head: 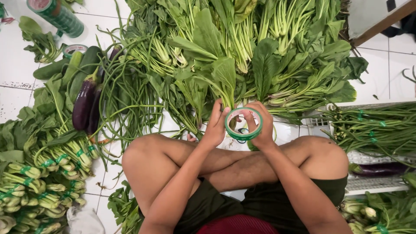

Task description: Bundling leafy green vegetables using tape and scissors

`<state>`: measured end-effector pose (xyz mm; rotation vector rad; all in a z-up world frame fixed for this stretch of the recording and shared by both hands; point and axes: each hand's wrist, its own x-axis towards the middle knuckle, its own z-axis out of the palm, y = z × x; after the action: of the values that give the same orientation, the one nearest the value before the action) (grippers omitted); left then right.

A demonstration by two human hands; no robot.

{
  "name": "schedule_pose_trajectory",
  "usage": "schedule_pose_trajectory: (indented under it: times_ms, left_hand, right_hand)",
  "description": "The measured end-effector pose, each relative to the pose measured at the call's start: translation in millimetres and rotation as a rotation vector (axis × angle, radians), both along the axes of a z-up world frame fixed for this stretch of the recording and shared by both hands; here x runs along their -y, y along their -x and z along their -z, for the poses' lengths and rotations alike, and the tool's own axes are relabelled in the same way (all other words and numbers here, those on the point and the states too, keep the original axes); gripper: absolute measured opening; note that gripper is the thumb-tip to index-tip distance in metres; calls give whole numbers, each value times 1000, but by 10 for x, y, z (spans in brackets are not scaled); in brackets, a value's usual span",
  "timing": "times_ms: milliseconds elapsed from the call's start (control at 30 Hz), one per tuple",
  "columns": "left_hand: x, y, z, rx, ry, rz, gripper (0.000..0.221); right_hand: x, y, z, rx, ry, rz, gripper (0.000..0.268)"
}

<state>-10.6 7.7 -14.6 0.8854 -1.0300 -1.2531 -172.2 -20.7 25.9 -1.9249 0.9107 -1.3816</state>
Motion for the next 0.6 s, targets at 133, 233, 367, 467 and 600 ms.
schedule_pose_trajectory:
  times_ms: [133,233,367,467,600]
  left_hand:
    - [42,21,157,-122,-120,37,35]
    - [47,-21,150,-240,-53,-4,31]
    - [20,-34,17,-288,-11,32,36]
    - [3,-41,20,-254,0,22,43]
    - [-54,-2,134,-351,-18,39,38]
  right_hand:
    - [-5,31,-30,-5,42,19,20]
    - [-13,58,-21,-5,150,58,22]
    - [-46,58,11,2,206,74,18]
    - [-33,48,-11,15,195,64,19]
    - [-8,62,-27,0,38,52,22]
